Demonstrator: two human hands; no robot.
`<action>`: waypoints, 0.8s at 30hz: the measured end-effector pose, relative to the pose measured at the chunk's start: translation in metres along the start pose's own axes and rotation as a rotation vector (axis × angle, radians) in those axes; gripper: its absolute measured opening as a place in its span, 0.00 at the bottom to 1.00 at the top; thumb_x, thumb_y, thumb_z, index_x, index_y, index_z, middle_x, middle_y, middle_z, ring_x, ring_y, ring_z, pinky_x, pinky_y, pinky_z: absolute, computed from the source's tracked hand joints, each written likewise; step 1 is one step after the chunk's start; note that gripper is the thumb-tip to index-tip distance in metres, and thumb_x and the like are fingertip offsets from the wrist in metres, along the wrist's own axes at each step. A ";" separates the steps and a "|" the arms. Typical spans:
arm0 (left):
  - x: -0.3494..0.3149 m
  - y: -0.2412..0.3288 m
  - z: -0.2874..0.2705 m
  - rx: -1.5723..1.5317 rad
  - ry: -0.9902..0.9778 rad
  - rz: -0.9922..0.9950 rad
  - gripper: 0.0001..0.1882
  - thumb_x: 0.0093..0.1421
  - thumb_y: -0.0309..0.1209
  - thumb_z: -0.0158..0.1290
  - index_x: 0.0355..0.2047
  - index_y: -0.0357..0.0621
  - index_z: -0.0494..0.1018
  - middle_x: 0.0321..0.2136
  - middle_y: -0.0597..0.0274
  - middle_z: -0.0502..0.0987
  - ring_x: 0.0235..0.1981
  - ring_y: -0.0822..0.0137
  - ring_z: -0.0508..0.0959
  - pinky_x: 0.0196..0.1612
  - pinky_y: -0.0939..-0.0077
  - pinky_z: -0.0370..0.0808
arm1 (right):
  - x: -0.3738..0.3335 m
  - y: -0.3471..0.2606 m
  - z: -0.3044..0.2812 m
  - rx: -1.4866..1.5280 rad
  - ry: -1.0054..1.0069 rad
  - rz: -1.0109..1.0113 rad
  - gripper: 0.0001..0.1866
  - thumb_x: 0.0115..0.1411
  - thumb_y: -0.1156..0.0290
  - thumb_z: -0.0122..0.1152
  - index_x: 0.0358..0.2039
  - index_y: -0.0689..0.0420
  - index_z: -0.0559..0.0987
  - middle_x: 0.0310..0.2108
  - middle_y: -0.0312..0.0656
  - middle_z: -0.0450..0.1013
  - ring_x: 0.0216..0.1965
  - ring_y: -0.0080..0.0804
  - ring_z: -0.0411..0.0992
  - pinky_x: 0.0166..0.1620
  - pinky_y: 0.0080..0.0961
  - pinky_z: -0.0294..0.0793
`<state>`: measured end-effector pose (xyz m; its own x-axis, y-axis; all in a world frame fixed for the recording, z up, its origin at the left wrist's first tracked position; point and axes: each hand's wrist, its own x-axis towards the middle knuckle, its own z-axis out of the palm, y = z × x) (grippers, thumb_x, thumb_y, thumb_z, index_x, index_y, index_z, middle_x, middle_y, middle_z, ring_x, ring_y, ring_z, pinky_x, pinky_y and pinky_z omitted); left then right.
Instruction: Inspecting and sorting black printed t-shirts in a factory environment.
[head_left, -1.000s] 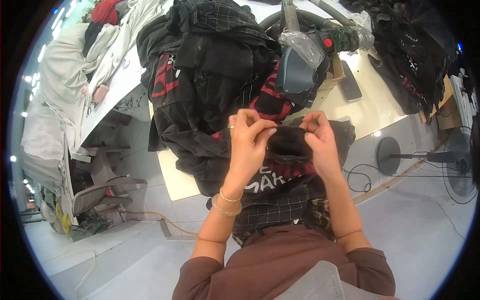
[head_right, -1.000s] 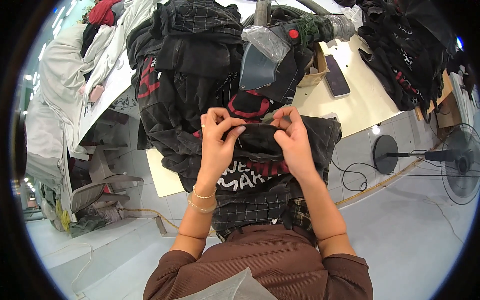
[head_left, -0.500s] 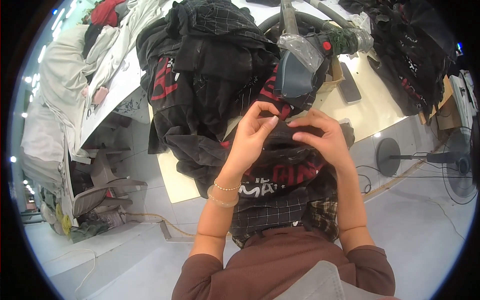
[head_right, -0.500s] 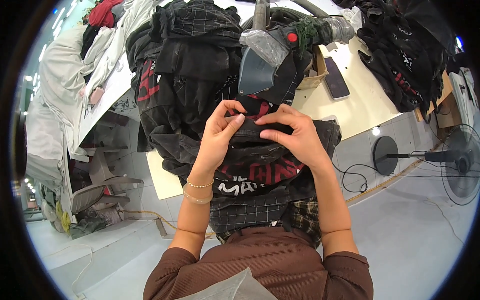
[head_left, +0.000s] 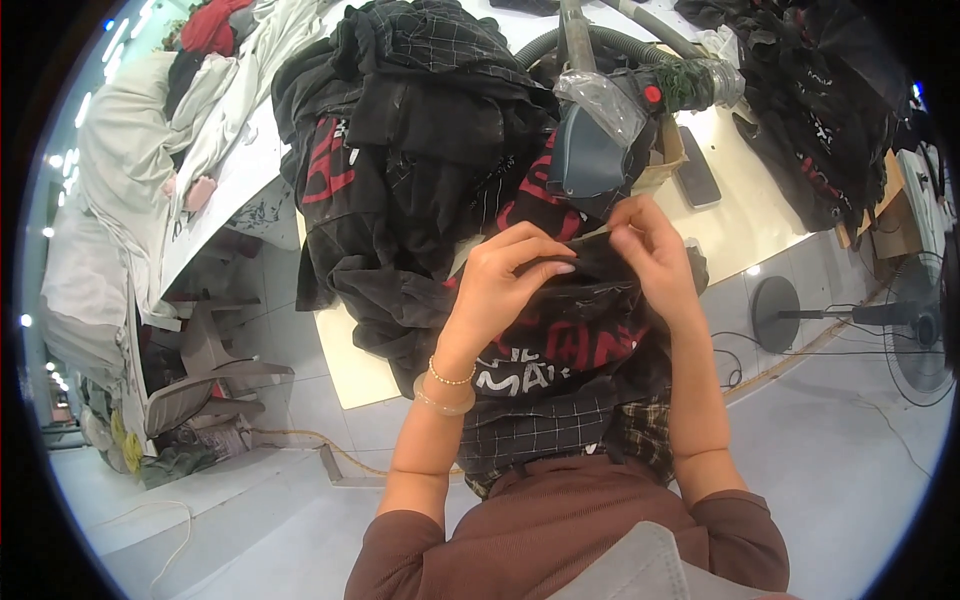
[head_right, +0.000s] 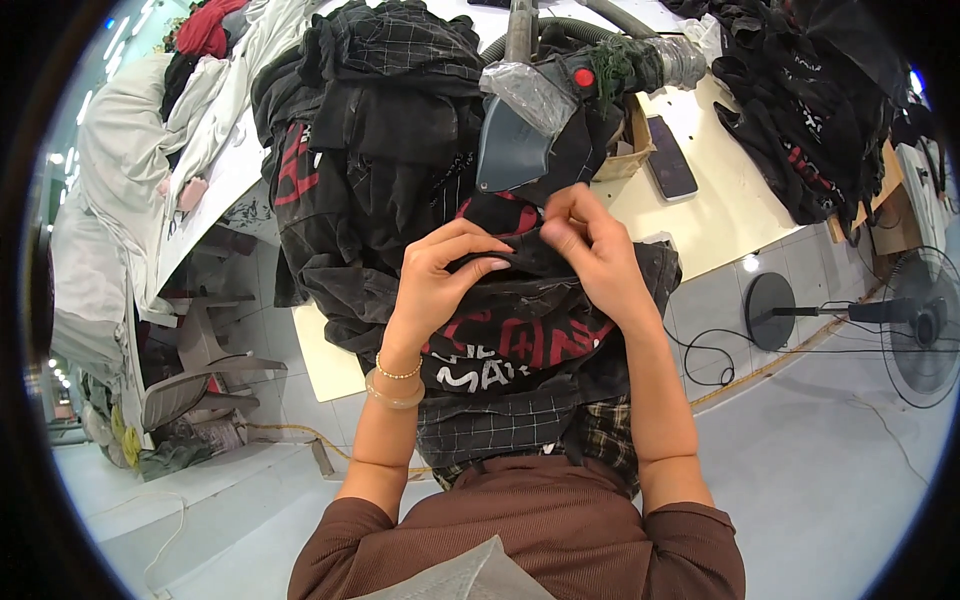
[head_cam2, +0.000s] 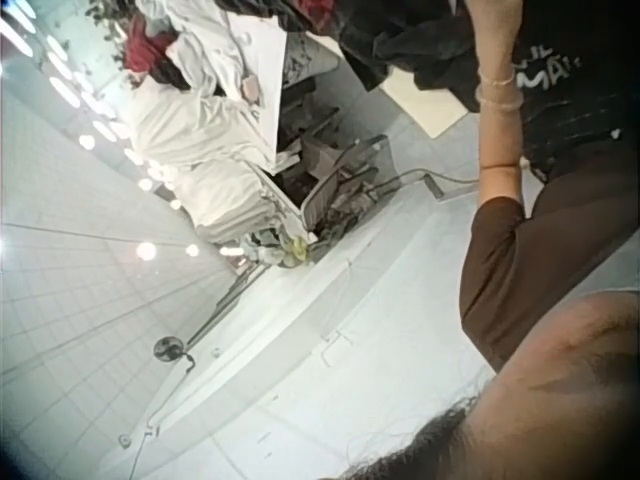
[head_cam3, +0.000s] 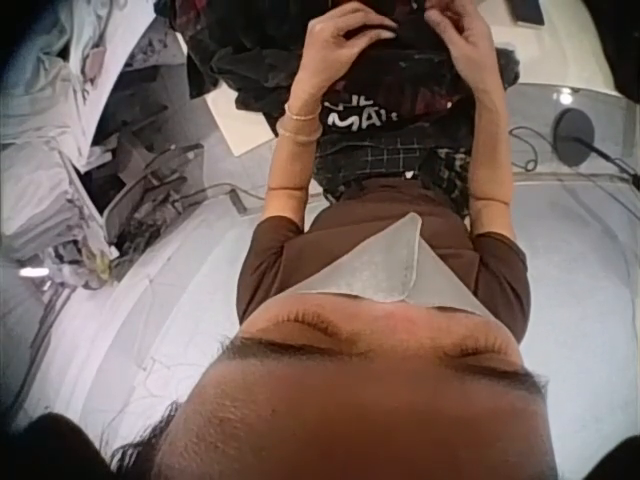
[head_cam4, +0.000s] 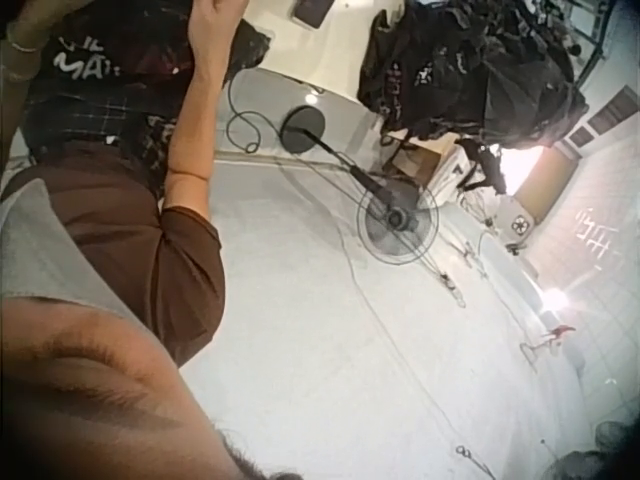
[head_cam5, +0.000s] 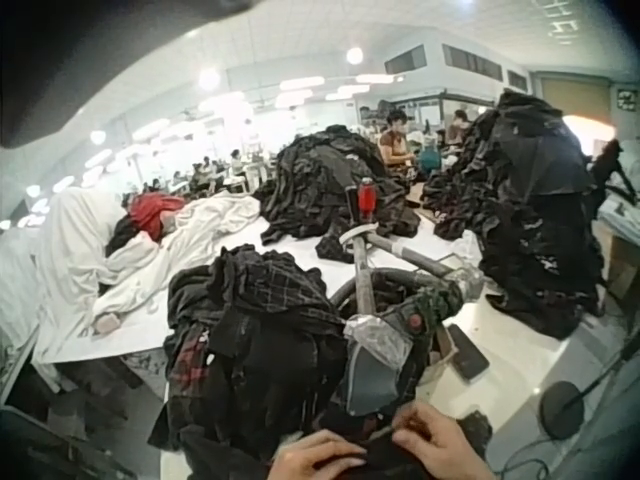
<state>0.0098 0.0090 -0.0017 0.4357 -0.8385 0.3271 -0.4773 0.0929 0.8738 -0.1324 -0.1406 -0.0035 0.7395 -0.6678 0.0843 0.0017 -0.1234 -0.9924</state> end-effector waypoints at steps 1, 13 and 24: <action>0.001 0.001 0.000 -0.001 0.000 -0.001 0.08 0.49 0.21 0.63 0.31 0.37 0.80 0.30 0.60 0.78 0.28 0.68 0.76 0.35 0.80 0.73 | -0.001 -0.005 0.001 -0.054 -0.101 -0.140 0.11 0.58 0.70 0.63 0.36 0.62 0.73 0.30 0.36 0.68 0.33 0.24 0.66 0.42 0.20 0.67; 0.008 0.011 0.009 -0.007 -0.014 0.013 0.13 0.50 0.27 0.65 0.36 0.36 0.78 0.29 0.60 0.80 0.30 0.69 0.78 0.36 0.78 0.74 | -0.005 -0.012 -0.002 -0.149 -0.282 -0.057 0.11 0.54 0.71 0.66 0.32 0.68 0.79 0.27 0.40 0.73 0.32 0.28 0.71 0.41 0.24 0.69; 0.000 -0.008 0.002 -0.603 0.038 -0.284 0.12 0.64 0.22 0.50 0.48 0.32 0.72 0.33 0.60 0.79 0.37 0.73 0.78 0.44 0.82 0.72 | -0.007 -0.007 -0.002 -0.026 -0.329 0.036 0.11 0.54 0.72 0.64 0.32 0.68 0.78 0.28 0.38 0.72 0.33 0.24 0.69 0.42 0.22 0.68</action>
<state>0.0119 0.0071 -0.0095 0.5132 -0.8564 0.0570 0.1655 0.1639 0.9725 -0.1389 -0.1370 0.0029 0.9165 -0.3998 0.0109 -0.0430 -0.1256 -0.9911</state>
